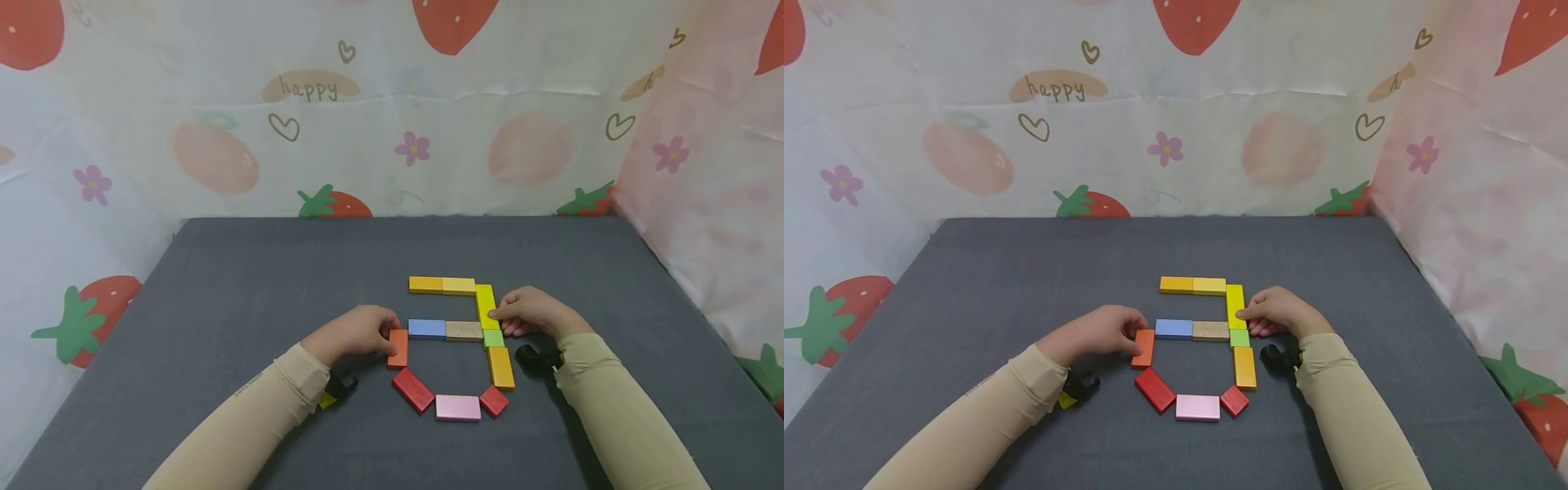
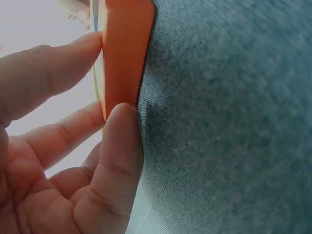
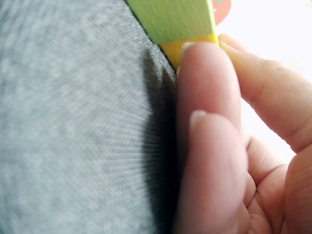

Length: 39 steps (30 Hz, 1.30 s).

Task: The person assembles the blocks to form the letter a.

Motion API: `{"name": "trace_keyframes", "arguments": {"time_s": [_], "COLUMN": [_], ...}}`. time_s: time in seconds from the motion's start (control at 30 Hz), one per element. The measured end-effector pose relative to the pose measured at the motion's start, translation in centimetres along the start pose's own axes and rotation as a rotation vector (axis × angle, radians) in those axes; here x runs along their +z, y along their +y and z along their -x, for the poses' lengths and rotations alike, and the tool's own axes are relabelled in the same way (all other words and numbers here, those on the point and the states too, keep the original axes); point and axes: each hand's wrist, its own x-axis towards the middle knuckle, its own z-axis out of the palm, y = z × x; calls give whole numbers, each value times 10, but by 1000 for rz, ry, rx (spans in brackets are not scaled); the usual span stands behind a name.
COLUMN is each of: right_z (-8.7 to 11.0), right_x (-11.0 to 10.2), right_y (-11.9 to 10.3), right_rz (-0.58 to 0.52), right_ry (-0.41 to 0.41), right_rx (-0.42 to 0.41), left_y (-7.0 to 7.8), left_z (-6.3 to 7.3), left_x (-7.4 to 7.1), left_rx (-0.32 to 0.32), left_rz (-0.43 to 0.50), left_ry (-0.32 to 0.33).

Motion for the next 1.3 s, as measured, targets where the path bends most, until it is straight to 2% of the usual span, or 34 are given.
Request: {"name": "trace_keyframes", "arguments": {"time_s": [0.23,0.47,0.6,0.73,0.87,1.0,1.13,1.3], "right_z": [2,1,1,0,1,1,0,-1], "right_x": [0,0,0,0,0,0,0,1], "right_y": [-2,-3,-3,-2,-2,-2,-1,-1], "right_rz": [0,6,8,11,12,13,13,14], "right_ry": [-1,2,0,-5,-2,-6,-6,1], "right_rx": [7,3,1,3,1,-7,-5,0], "left_y": [-11,-36,-53,-65,-72,-77,-82,-84], "left_z": [5,25,39,55,67,72,72,76], "left_x": [-7,-25,-30,-30,-26,-24,-22,-21], "left_rx": [8,13,9,3,61,113,139,160], "left_rz": [3,-12,-23,-13,-4,10,14,-15], "left_ry": [42,72,53,7,-27,-49,-60,-41]}}
